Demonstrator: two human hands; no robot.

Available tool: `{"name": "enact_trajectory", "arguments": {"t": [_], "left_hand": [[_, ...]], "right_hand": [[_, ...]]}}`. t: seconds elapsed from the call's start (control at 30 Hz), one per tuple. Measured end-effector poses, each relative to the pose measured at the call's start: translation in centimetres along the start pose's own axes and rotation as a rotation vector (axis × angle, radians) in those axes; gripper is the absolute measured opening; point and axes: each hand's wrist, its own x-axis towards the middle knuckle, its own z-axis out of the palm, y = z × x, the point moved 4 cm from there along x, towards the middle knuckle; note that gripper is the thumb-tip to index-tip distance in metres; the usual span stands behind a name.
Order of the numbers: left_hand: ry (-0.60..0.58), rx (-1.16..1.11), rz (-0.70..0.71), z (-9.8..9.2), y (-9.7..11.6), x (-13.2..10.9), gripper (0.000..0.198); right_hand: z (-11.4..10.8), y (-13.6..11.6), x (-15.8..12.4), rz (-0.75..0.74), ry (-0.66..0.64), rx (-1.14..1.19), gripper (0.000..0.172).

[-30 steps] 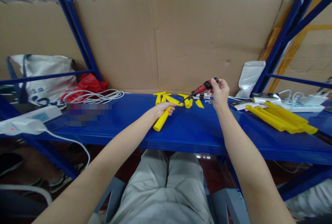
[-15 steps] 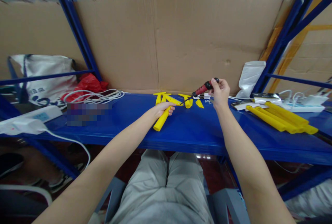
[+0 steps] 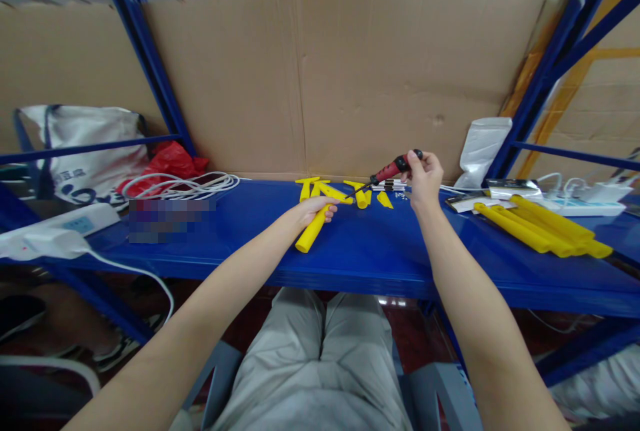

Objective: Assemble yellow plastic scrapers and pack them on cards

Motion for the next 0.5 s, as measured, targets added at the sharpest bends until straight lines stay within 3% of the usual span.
{"name": "enact_trajectory", "arguments": {"t": [0.13, 0.27, 0.5], "left_hand": [[0.006, 0.004, 0.0, 0.0, 0.0, 0.0, 0.016], [0.009, 0.027, -0.004, 0.1, 0.1, -0.1, 0.02], [0.093, 0.048, -0.002, -0.3, 0.1, -0.2, 0.022]], "right_hand": [[0.0, 0.5, 0.2, 0.019, 0.025, 0.008, 0.045], [0.3, 0.6, 0.4, -0.076, 0.049, 0.128, 0.042], [0.7, -0.9, -0.4, -0.165, -0.034, 0.17, 0.029]]}}
